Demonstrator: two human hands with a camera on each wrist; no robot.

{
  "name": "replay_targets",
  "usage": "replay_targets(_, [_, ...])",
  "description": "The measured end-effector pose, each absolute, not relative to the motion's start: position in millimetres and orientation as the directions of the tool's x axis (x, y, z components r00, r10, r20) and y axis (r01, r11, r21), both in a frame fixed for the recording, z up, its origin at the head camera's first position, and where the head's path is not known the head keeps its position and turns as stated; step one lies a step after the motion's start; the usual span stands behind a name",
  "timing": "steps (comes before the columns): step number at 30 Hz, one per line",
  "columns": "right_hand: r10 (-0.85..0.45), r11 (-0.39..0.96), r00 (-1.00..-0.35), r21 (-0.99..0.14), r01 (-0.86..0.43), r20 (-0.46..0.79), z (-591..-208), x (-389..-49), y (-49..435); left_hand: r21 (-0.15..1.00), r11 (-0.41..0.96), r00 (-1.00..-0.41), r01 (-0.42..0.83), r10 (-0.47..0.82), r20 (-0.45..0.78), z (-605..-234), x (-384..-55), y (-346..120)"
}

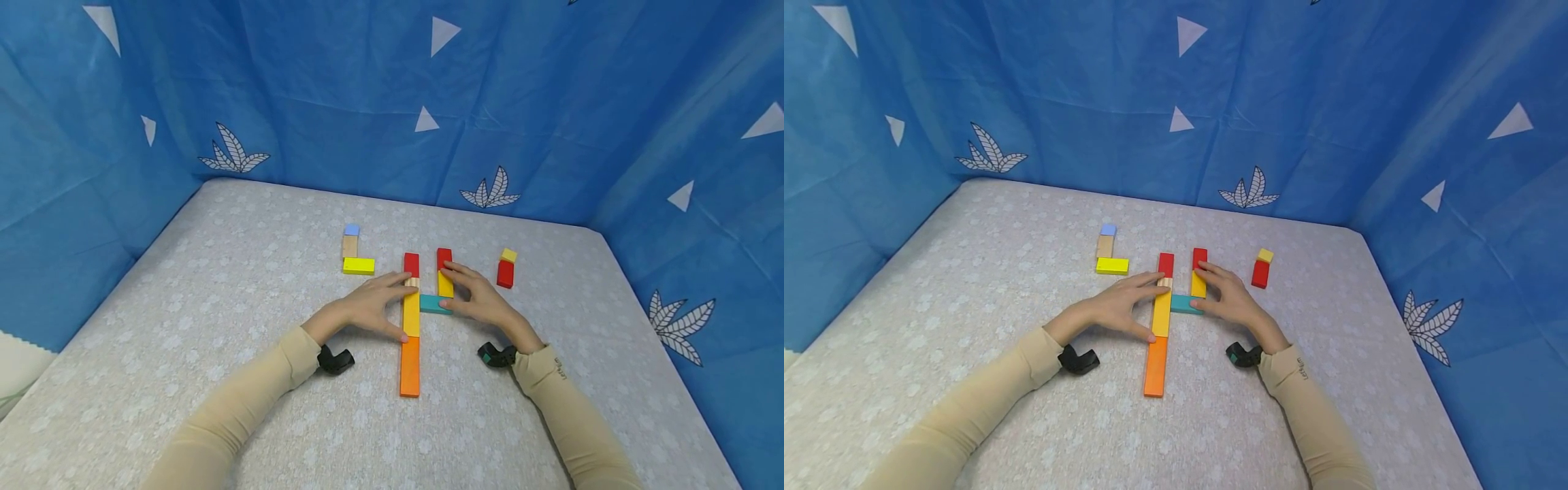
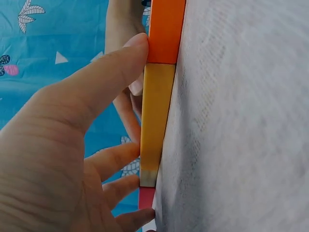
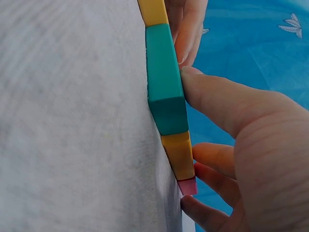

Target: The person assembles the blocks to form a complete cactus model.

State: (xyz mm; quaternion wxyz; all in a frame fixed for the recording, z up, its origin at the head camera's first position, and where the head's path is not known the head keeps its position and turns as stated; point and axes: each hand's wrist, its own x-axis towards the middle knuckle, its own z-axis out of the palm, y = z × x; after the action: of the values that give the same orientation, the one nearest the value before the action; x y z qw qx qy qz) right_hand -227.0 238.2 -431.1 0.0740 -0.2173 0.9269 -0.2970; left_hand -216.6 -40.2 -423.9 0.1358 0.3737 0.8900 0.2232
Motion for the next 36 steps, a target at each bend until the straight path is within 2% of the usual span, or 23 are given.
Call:
replay_targets(8, [-0.444, 0.714, -0.896, -0.603, -0.357, 0.006, -430.0, -226.7, 238.2, 0.511, 0.63, -0.691, 0.585, 0.717, -0.093, -424.0, -215.3, -40.0])
replay_targets(13, [-0.414, 0.648, -0.897, -0.64, -0.412, 0.157, -426.4, -229.3, 246.1, 0.504, 0.64, -0.696, 0.58, 0.711, -0.102, -426.1, -215.1, -40.1])
replay_targets(16, [-0.336, 0.639, -0.906, -0.645, -0.42, 0.257, -421.5, -232.3, 256.8, 0.51, 0.633, -0.693, 0.583, 0.715, -0.095, -427.1, -215.4, -40.4])
replay_targets(18, [-0.262, 0.655, -0.923, -0.651, -0.384, 0.28, -418.2, -234.3, 265.8, 0.513, 0.624, -0.69, 0.589, 0.719, -0.083, -427.5, -215.7, -40.8])
replay_targets(27, [-0.006, 0.709, -0.979, -0.69, -0.147, 0.203, -418.5, -240.4, 312.0, 0.524, 0.608, -0.683, 0.597, 0.727, -0.065, -428.3, -216.2, -41.4])
replay_targets(36, [0.027, 0.727, -0.991, -0.683, -0.073, 0.135, -426.7, -239.4, 328.0, 0.52, 0.616, -0.689, 0.592, 0.722, -0.07, -429.9, -216.9, -41.3])
